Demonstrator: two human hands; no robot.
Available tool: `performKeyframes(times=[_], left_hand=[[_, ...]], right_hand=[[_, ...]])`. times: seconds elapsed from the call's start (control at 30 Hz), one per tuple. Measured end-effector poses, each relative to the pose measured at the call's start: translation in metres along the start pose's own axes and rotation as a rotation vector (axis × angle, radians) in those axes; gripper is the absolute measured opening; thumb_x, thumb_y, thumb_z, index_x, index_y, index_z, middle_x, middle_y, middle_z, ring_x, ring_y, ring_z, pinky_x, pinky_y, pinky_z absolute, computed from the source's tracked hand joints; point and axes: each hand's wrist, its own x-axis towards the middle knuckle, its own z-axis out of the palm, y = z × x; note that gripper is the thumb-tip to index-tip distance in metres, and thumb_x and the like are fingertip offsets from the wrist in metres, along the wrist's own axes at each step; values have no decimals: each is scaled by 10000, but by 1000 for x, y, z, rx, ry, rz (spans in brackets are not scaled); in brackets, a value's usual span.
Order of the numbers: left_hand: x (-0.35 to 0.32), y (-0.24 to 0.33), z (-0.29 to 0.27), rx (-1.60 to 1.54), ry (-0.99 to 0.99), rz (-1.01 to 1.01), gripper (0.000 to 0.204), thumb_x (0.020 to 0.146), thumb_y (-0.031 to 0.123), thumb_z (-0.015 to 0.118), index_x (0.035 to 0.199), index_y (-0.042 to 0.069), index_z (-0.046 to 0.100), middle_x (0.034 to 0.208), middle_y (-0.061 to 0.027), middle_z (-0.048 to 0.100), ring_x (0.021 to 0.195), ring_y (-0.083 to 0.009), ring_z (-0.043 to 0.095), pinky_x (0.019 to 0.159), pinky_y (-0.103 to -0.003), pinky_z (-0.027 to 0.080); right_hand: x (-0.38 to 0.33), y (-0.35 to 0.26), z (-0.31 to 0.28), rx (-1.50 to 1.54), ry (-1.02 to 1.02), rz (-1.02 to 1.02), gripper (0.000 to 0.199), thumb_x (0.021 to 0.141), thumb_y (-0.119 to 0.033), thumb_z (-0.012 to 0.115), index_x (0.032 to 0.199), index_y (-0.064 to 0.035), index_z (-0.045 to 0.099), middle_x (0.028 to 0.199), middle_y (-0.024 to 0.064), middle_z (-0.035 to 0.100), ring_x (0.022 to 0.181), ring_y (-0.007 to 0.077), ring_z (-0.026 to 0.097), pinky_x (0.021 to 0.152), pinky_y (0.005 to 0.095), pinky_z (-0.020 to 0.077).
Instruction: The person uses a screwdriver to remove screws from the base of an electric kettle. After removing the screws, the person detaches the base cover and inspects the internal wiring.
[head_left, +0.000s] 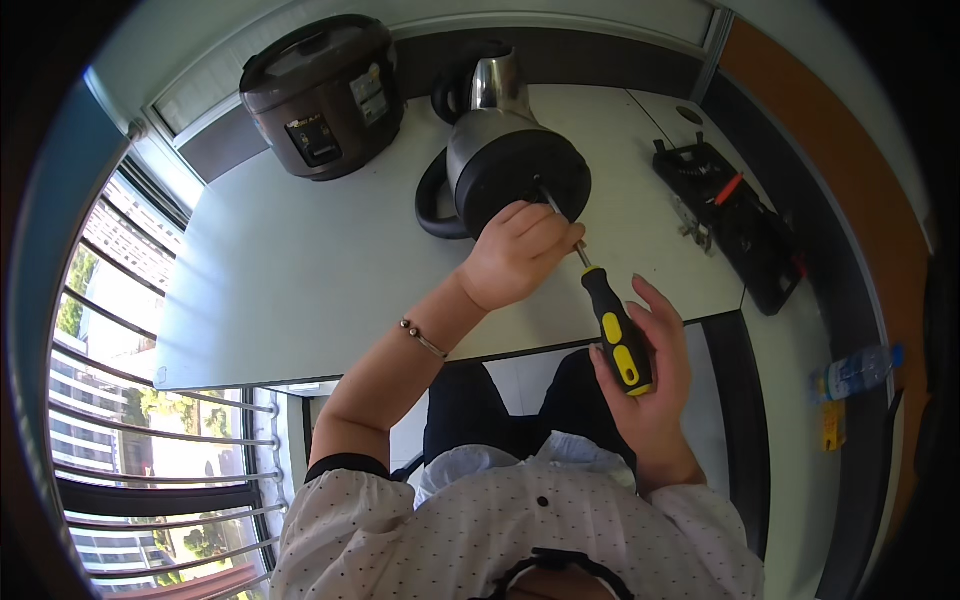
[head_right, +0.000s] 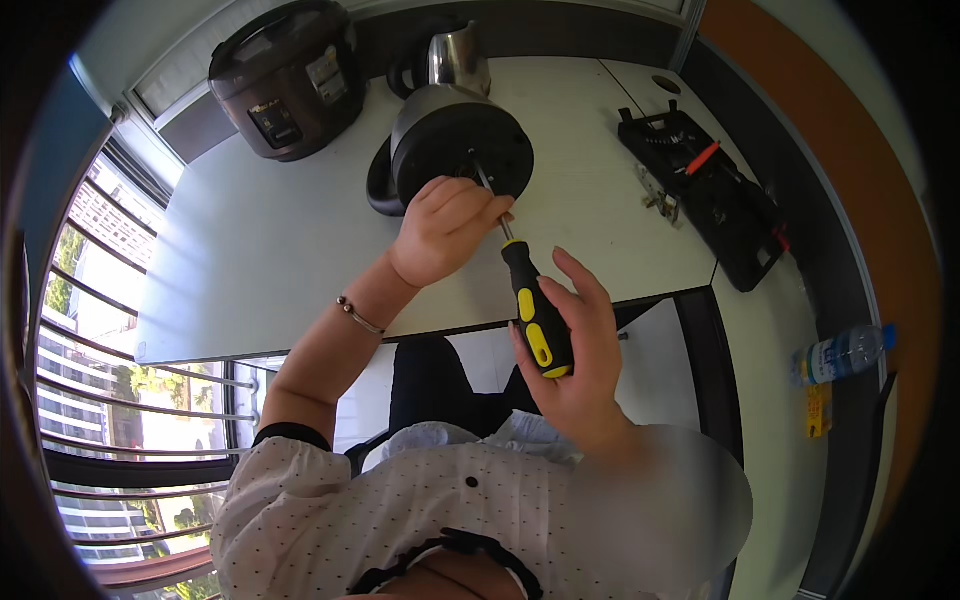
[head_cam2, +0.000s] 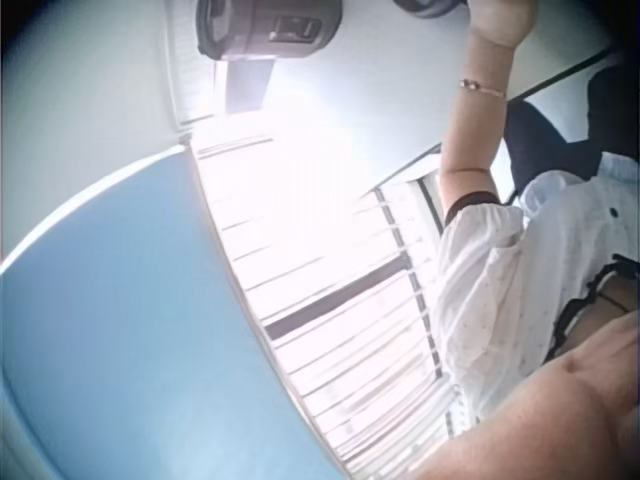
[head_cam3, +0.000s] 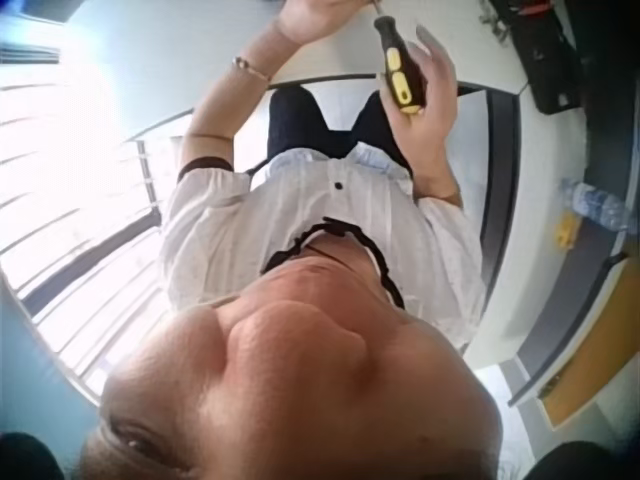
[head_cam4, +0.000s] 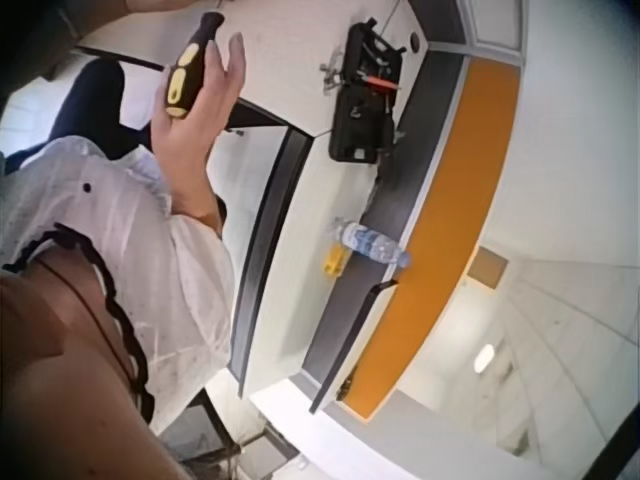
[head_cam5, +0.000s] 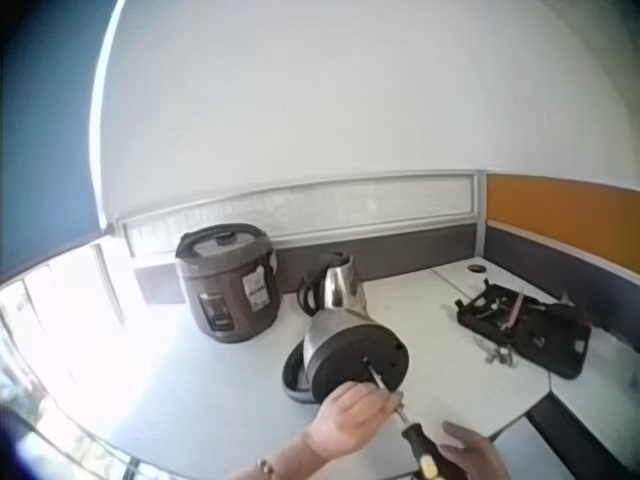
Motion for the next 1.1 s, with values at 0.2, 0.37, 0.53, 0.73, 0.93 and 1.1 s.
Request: performKeyframes(times=[0.2,0.37,0.53,0.73,0.93,1.1], left_hand=[[3,-1,3,5,102,-16,289,628,90,791,888,28,680,808,-35,569,721,-194,571,606,-303,455],[2,-2,4,51,119,-10,295,612,109,806,871,41,682,775,-28,555,698,-186,568,587,-299,440],[4,-2,6,32,134,-43,290,616,107,803,873,46,685,786,-33,558,708,-196,573,603,-307,463],[1,0,6,16,117,-82,349,587,82,756,929,39,708,830,-46,558,739,-208,580,636,-321,495],[-8,-5,6,35,97,-89,357,586,41,698,943,40,712,834,-49,566,750,-208,588,640,-312,509],[-10,-8,9,-3,132,-78,341,591,39,697,932,21,705,848,-59,587,749,-215,594,630,-311,509]], right_hand=[[-6,6,15,186,115,3,508,775,65,697,1236,17,490,1315,250,468,1150,294,544,898,335,498],[-6,8,20,360,131,18,547,787,63,678,1281,5,450,1337,236,452,1143,287,542,912,328,484],[-2,13,14,312,127,-2,485,799,28,658,1243,-1,466,1339,233,451,1121,283,547,923,339,463],[6,10,10,151,76,-101,425,759,31,656,1158,4,511,1271,239,515,1087,302,559,915,350,455],[7,10,5,89,58,-130,418,725,27,669,1116,-1,524,1235,227,556,1015,306,572,874,355,458],[6,8,7,78,37,-115,429,719,26,682,1118,-2,528,1246,241,543,1040,313,567,876,356,456]])
